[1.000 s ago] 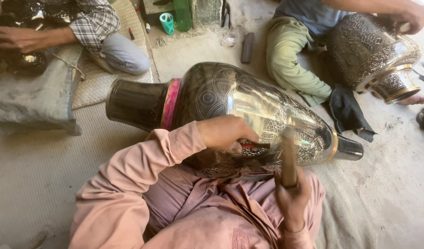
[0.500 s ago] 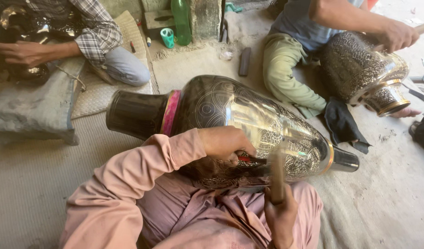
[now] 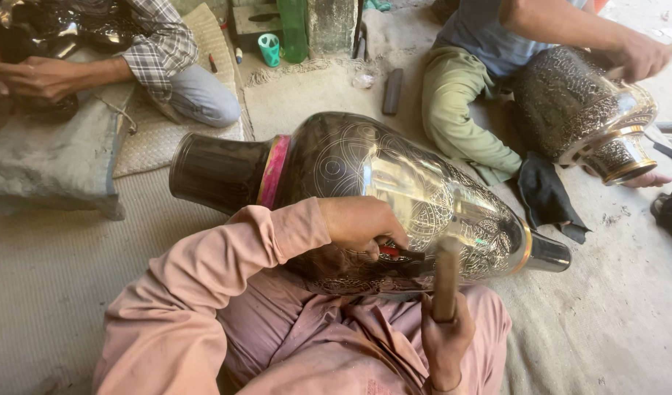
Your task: The person uses a chisel and hammer to engrave intricate patterns onto the surface of a large metal vase. They repeatedly tap the chisel to create decorative lines and shapes on the vase's body.
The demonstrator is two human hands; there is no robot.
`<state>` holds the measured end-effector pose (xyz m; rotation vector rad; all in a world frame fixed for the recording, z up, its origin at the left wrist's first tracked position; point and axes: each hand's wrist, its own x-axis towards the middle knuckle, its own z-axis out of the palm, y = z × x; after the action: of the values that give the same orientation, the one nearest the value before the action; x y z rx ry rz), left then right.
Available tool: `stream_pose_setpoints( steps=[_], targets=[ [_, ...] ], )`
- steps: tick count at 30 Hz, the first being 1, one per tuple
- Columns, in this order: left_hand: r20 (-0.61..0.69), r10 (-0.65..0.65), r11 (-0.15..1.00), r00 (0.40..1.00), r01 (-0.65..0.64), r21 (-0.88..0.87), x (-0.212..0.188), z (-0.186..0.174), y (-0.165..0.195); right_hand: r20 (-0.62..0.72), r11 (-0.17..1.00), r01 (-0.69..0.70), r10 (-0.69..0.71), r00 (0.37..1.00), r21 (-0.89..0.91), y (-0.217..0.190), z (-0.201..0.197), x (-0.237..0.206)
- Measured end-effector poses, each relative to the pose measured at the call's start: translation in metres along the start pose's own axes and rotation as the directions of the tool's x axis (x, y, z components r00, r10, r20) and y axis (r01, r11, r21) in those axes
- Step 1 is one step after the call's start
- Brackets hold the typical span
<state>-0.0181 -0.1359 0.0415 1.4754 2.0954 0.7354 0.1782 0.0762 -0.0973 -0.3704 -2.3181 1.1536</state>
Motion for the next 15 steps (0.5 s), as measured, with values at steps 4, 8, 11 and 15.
stream_pose_setpoints(
  steps=[4,8,11,15],
  targets=[
    [0.005,0.044,0.997,0.999,-0.044,0.06,0.004,0.0,0.001,-0.053,0.992,0.109,-0.106,0.993,0.058,0.004,0.006,-0.003],
    [0.122,-0.043,0.996,0.992,0.034,0.078,0.009,0.0,0.002,-0.061,0.992,0.069,-0.063,0.996,0.105,0.009,0.01,-0.007],
    [0.161,-0.09,0.994,0.983,0.079,0.072,0.011,0.001,0.004,-0.043,0.987,0.068,-0.063,0.997,0.144,0.012,0.013,-0.011],
    [0.093,0.032,0.988,0.995,-0.045,0.145,0.009,0.0,0.012,-0.072,0.985,0.088,-0.078,0.994,0.149,0.015,0.02,-0.014]
  ],
)
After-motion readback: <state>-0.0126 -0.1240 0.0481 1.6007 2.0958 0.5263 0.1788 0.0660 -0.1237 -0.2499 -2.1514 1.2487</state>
